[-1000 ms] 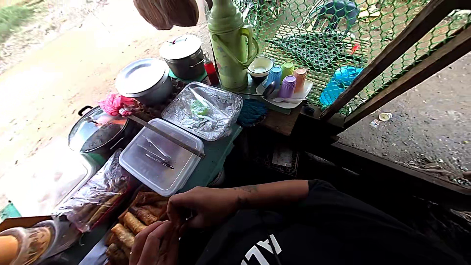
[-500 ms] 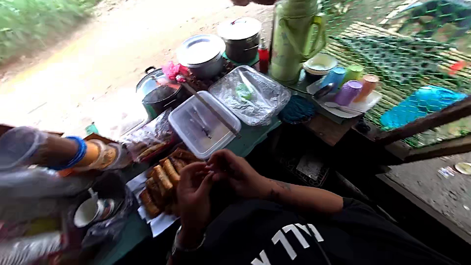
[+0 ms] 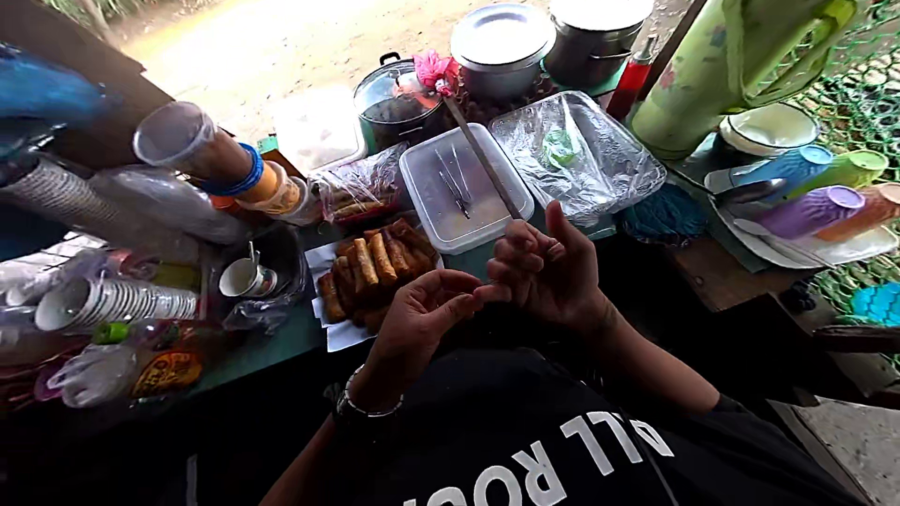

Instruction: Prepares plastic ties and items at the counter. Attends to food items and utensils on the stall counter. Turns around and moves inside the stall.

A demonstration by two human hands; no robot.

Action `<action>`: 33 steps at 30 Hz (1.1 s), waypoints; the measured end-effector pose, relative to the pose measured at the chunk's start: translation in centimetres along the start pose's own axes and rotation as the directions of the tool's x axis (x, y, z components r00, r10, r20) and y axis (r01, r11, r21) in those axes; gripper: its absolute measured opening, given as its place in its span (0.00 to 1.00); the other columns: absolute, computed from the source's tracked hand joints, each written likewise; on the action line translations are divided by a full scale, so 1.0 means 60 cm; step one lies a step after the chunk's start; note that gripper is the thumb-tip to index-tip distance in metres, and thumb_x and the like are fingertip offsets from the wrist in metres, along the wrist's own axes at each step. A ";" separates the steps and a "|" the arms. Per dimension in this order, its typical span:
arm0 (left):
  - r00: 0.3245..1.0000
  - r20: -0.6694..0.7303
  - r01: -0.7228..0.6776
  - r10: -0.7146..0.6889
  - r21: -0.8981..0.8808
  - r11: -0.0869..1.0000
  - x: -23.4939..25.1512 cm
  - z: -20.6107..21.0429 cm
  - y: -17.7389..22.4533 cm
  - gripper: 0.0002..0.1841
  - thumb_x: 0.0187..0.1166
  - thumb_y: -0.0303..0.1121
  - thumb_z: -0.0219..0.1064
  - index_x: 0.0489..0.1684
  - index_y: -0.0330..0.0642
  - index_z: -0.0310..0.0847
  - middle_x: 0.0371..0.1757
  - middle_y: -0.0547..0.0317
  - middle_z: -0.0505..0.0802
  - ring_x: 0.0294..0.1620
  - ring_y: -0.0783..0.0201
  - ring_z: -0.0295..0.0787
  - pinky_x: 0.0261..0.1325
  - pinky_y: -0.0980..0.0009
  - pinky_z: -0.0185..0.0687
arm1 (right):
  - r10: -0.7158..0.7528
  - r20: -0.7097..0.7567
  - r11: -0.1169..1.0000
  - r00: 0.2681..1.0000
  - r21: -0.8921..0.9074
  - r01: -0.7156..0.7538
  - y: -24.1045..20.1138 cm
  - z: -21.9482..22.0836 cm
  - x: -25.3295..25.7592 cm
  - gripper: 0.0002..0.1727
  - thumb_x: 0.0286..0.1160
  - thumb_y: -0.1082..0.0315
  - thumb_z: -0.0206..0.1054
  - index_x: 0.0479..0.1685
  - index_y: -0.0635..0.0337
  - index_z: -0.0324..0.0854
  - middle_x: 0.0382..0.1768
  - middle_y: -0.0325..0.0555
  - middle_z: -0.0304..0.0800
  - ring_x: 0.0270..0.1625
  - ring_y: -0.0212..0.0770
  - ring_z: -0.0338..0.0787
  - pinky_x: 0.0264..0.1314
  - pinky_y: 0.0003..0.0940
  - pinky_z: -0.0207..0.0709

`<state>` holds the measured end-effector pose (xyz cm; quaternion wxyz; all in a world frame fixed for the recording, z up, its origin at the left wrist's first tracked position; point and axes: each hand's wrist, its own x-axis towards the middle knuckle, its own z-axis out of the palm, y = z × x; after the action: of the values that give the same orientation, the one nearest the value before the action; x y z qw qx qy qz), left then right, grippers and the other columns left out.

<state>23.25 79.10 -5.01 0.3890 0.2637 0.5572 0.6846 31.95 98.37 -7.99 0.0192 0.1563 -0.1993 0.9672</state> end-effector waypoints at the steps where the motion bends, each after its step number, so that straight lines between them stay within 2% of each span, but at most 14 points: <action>1: 0.999 0.039 -0.008 0.008 0.012 1.000 -0.003 -0.002 0.006 0.06 0.77 0.23 0.70 0.46 0.39 0.89 0.41 0.61 0.96 0.42 0.70 0.93 0.53 0.73 0.90 | 0.029 0.014 0.998 0.999 0.053 -0.030 0.002 0.002 0.000 0.29 0.79 0.32 0.57 0.34 0.48 0.87 0.26 0.32 0.84 0.36 0.34 0.90 0.55 0.45 0.88; 6: 0.980 0.193 -0.062 0.044 0.087 0.994 -0.014 -0.008 0.036 0.07 0.74 0.23 0.73 0.45 0.41 0.91 0.41 0.66 0.96 0.43 0.75 0.93 0.53 0.76 0.90 | 0.103 0.113 0.971 0.988 0.203 -0.125 0.013 0.010 0.002 0.30 0.79 0.33 0.58 0.35 0.52 0.86 0.24 0.33 0.83 0.33 0.34 0.90 0.50 0.42 0.89; 11: 0.963 0.262 -0.105 0.060 0.161 0.981 -0.017 -0.010 0.054 0.05 0.73 0.24 0.75 0.42 0.41 0.91 0.41 0.66 0.97 0.42 0.76 0.93 0.51 0.78 0.90 | 0.156 0.148 0.942 0.977 0.275 -0.192 0.026 0.013 0.007 0.29 0.79 0.35 0.59 0.34 0.53 0.86 0.22 0.32 0.82 0.30 0.34 0.88 0.48 0.40 0.89; 17: 0.953 0.301 -0.086 0.040 0.144 0.986 -0.019 -0.009 0.057 0.04 0.73 0.22 0.75 0.40 0.40 0.92 0.40 0.66 0.96 0.42 0.76 0.92 0.50 0.79 0.89 | 0.197 0.181 0.919 0.963 0.309 -0.246 0.035 0.012 0.008 0.28 0.78 0.36 0.62 0.33 0.54 0.85 0.22 0.33 0.82 0.28 0.33 0.88 0.44 0.36 0.88; 22: 0.972 0.226 -0.105 0.068 0.154 0.982 -0.024 0.000 0.053 0.04 0.73 0.20 0.74 0.39 0.38 0.91 0.37 0.65 0.96 0.39 0.75 0.92 0.49 0.78 0.89 | 0.148 0.190 0.949 0.971 0.248 -0.193 0.034 0.008 0.010 0.28 0.80 0.38 0.60 0.31 0.54 0.84 0.19 0.31 0.80 0.25 0.30 0.85 0.40 0.31 0.86; 28: 0.985 0.172 -0.035 0.018 0.094 0.995 -0.033 0.000 0.046 0.05 0.72 0.19 0.73 0.37 0.39 0.91 0.37 0.63 0.96 0.40 0.73 0.93 0.51 0.77 0.90 | 0.091 0.216 0.986 0.972 0.114 -0.118 0.039 0.003 0.005 0.27 0.79 0.37 0.60 0.28 0.52 0.84 0.18 0.27 0.78 0.24 0.27 0.82 0.37 0.26 0.81; 30: 0.987 0.158 0.001 -0.007 0.043 0.999 -0.035 -0.001 0.044 0.04 0.74 0.20 0.72 0.37 0.39 0.91 0.38 0.61 0.97 0.40 0.72 0.94 0.51 0.76 0.90 | 0.026 0.241 0.998 0.970 0.044 -0.038 0.041 0.003 0.005 0.26 0.80 0.39 0.61 0.27 0.52 0.84 0.17 0.27 0.77 0.24 0.26 0.81 0.39 0.27 0.81; 33: 0.989 0.108 0.116 -0.103 -0.126 0.985 -0.039 0.003 0.040 0.05 0.76 0.20 0.68 0.35 0.39 0.89 0.35 0.55 0.96 0.38 0.68 0.94 0.49 0.72 0.91 | -0.120 0.304 0.975 0.945 -0.143 0.170 0.051 0.006 0.003 0.24 0.84 0.43 0.59 0.24 0.50 0.81 0.17 0.26 0.75 0.25 0.25 0.79 0.38 0.25 0.78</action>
<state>24.10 77.10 -2.47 0.4702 0.2406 0.5041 0.6833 31.59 95.38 -8.79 0.0736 0.3100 -0.2684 0.9091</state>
